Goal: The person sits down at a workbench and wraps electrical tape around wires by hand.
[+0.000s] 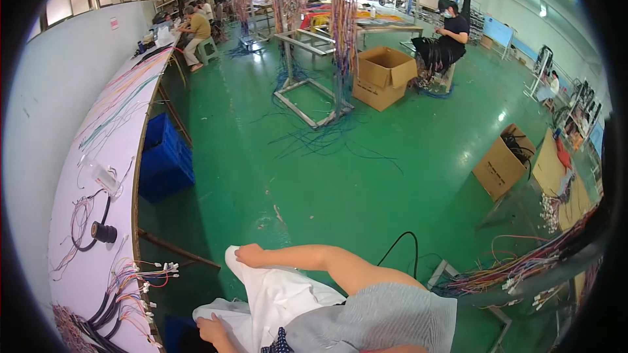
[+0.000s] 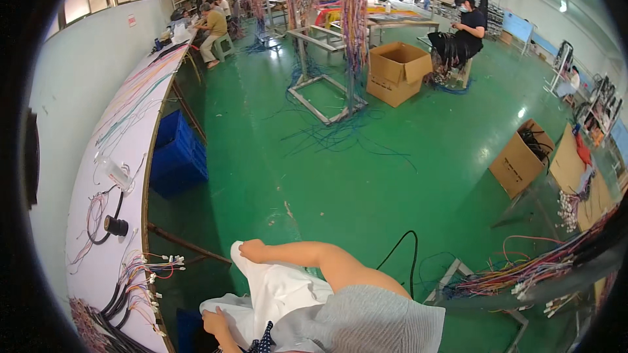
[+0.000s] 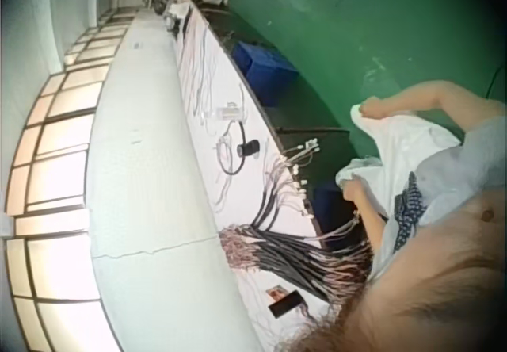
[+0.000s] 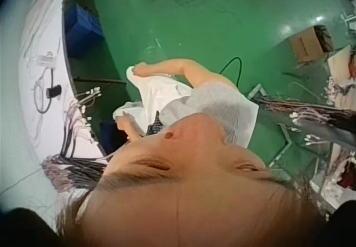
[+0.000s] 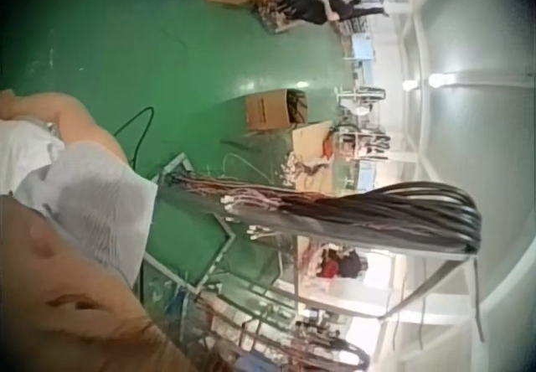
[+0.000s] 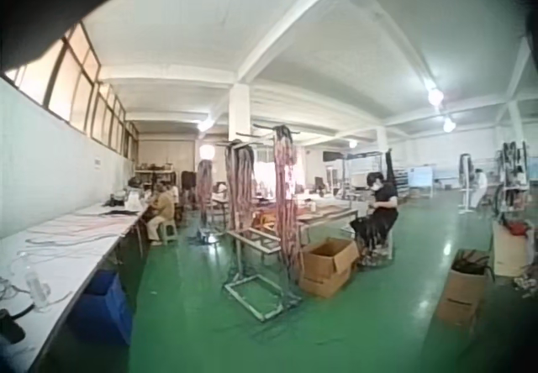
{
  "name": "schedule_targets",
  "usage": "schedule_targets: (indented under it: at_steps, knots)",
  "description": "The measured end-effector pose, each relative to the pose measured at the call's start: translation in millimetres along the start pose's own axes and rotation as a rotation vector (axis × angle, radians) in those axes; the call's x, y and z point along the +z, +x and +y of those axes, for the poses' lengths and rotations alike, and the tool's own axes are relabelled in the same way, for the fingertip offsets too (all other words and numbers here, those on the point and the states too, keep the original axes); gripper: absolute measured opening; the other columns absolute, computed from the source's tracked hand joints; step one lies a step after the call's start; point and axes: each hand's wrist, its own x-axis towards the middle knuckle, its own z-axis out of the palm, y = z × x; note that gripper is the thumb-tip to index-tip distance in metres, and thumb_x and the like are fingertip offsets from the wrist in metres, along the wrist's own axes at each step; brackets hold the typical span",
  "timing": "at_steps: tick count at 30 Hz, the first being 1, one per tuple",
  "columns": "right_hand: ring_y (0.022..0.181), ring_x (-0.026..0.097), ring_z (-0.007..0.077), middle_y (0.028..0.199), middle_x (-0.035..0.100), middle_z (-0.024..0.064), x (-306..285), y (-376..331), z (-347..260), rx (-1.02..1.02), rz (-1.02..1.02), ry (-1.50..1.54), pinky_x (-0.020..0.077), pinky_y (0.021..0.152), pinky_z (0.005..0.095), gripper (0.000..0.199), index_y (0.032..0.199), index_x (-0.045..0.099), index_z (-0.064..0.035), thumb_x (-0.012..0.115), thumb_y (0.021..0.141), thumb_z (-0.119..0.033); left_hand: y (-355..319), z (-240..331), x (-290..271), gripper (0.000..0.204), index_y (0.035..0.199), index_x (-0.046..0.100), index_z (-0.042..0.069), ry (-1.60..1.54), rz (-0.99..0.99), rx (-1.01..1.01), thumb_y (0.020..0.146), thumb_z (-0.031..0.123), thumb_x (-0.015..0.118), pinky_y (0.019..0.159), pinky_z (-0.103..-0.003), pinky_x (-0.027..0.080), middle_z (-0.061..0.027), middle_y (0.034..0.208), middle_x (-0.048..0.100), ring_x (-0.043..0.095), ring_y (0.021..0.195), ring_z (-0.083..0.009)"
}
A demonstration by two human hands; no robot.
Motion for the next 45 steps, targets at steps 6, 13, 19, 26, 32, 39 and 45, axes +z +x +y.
schedule_targets:
  at_steps: [6,13,19,26,32,39,45]
  knots:
    - [0.081,0.063,0.0379,0.079,0.063,0.0202,-32,-35,-15,-0.212,-0.375,-0.077,0.0481,0.069,0.0507,0.028,0.08,0.062,-0.0008,0.05,0.084,-0.025,13,-70,48,0.027,0.088,0.056,-0.001,-0.09,0.305,0.259,0.089,0.026,0.054,0.065,-0.048,0.048,-0.0218,0.083,0.062,0.062,0.076,-0.0386]
    - [0.05,0.044,0.0135,0.056,0.05,0.007,-74,-141,-11,-0.223,-1.36,0.461,0.0401,0.046,0.0332,0.024,0.065,0.052,-0.0024,0.048,0.085,-0.016,-71,-118,14,0.017,0.079,0.057,0.004,0.012,0.033,0.473,0.086,0.019,0.053,0.065,-0.05,0.046,-0.0208,0.076,0.062,0.059,0.073,-0.0421]
    - [0.058,0.056,0.0132,0.069,0.06,0.0045,-135,-144,-17,0.018,-1.126,0.707,0.0462,0.053,0.0299,0.03,0.078,0.062,-0.0026,0.051,0.092,-0.027,-115,-75,-43,0.019,0.074,0.055,0.002,-0.093,-0.099,0.67,0.084,0.016,0.048,0.063,-0.051,0.045,-0.0215,0.071,0.059,0.059,0.069,-0.041]
    - [0.084,0.06,0.0272,0.093,0.062,0.0134,-68,-33,9,0.015,-0.185,0.233,0.0485,0.074,0.0369,0.034,0.103,0.059,-0.0042,0.057,0.088,-0.035,-106,-52,-24,0.024,0.083,0.055,0.005,-0.371,0.03,0.472,0.091,0.024,0.045,0.072,-0.048,0.045,-0.0178,0.087,0.059,0.058,0.085,-0.0387]
    - [0.087,0.058,0.0229,0.093,0.06,0.0129,3,9,-16,-0.166,0.098,0.001,0.0456,0.078,0.0314,0.036,0.103,0.059,-0.0026,0.057,0.09,-0.036,75,-42,81,0.043,0.11,0.055,-0.002,-0.902,0.04,0.068,0.096,0.035,0.039,0.089,-0.041,0.043,-0.0219,0.108,0.059,0.056,0.105,-0.0334]
    - [0.073,0.054,0.0328,0.078,0.054,0.0187,17,12,-131,-0.319,-0.251,0.378,0.0442,0.067,0.038,0.02,0.085,0.051,-0.0013,0.052,0.091,-0.02,66,-29,64,0.048,0.102,0.061,-0.005,-1.174,0.06,0.101,0.095,0.039,0.042,0.082,-0.038,0.045,-0.0197,0.098,0.064,0.06,0.094,-0.0264]
    - [0.074,0.054,0.0393,0.08,0.054,0.0197,29,-30,-109,-0.655,-0.556,0.381,0.043,0.065,0.0438,0.015,0.086,0.049,-0.0009,0.051,0.09,-0.015,76,-46,68,0.058,0.12,0.055,-0.005,-1.426,0.043,-0.537,0.096,0.045,0.037,0.089,-0.041,0.044,-0.025,0.114,0.06,0.057,0.11,-0.0295]
